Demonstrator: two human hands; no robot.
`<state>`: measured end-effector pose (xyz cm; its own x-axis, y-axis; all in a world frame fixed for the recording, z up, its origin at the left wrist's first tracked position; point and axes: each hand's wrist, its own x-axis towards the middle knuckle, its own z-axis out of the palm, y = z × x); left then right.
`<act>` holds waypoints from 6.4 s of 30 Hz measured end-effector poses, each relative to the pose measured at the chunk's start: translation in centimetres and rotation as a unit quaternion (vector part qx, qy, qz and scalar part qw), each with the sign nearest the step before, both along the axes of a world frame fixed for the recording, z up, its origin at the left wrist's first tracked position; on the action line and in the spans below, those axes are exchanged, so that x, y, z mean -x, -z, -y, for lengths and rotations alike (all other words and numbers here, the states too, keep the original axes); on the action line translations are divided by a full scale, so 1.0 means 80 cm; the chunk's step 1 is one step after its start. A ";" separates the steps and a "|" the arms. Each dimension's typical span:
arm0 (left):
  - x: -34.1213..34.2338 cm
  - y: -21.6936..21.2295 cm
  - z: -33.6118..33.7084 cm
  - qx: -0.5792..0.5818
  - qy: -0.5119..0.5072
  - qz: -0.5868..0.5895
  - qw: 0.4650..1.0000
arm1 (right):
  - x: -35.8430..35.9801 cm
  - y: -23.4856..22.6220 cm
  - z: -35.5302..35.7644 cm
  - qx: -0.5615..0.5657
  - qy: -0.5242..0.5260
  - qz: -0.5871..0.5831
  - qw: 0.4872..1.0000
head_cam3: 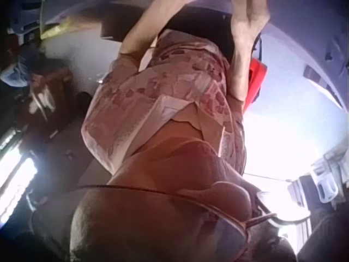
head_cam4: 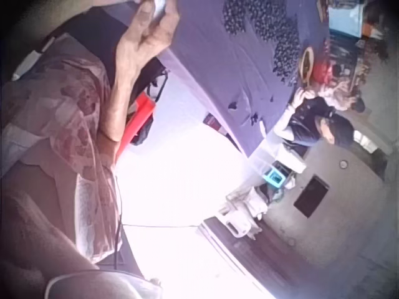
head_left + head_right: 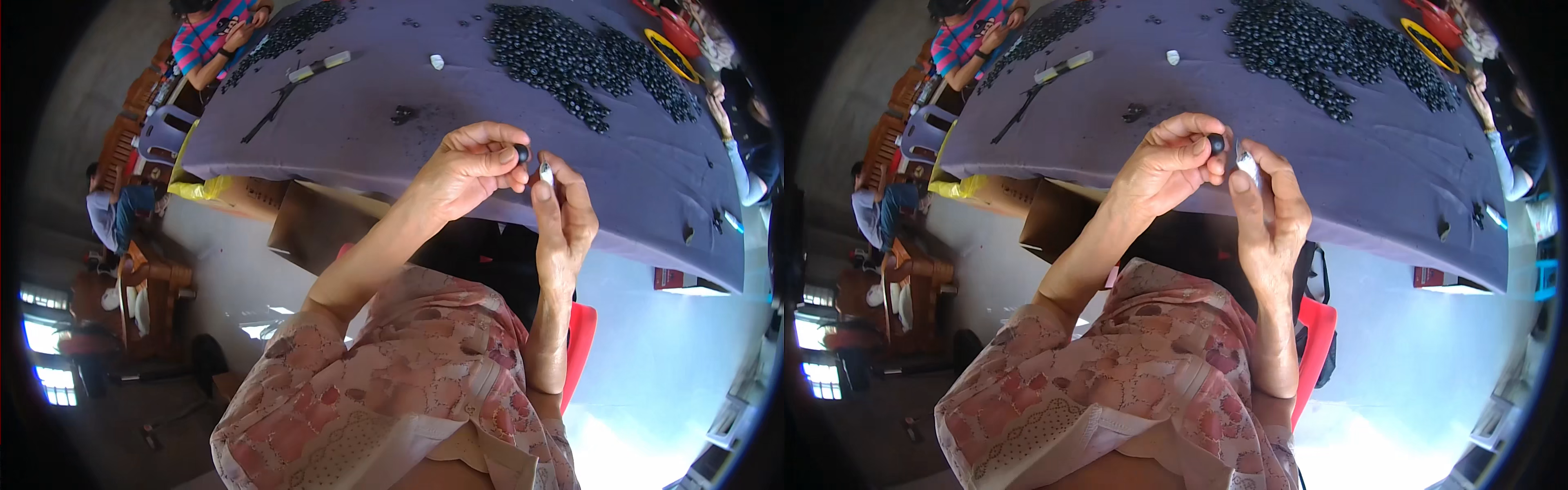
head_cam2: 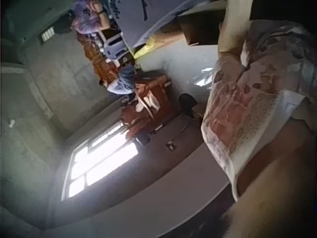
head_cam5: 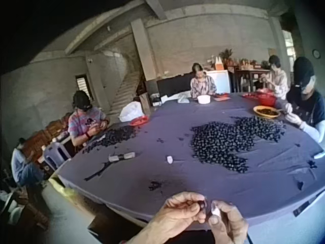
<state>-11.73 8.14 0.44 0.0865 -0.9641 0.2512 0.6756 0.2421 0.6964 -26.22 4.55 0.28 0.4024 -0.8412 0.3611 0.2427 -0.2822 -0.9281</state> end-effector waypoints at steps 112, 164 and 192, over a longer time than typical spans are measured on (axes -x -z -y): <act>0.012 0.003 0.004 0.113 -0.068 0.096 0.987 | -0.007 -0.002 -0.003 -0.012 -0.030 0.091 0.995; -0.243 0.082 0.326 -0.159 -0.380 0.595 0.690 | -0.084 0.067 0.433 0.268 0.158 -0.369 0.876; -0.155 0.103 0.290 -0.046 -0.306 0.620 0.721 | -0.127 0.057 0.350 0.294 0.007 -0.494 0.818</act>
<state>0.71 -15.05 -7.81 0.2668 -0.8579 0.4391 -0.6943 0.1449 0.7049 -16.03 -23.46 -4.25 0.7340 -0.6458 0.2104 -0.5508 -0.7472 -0.3718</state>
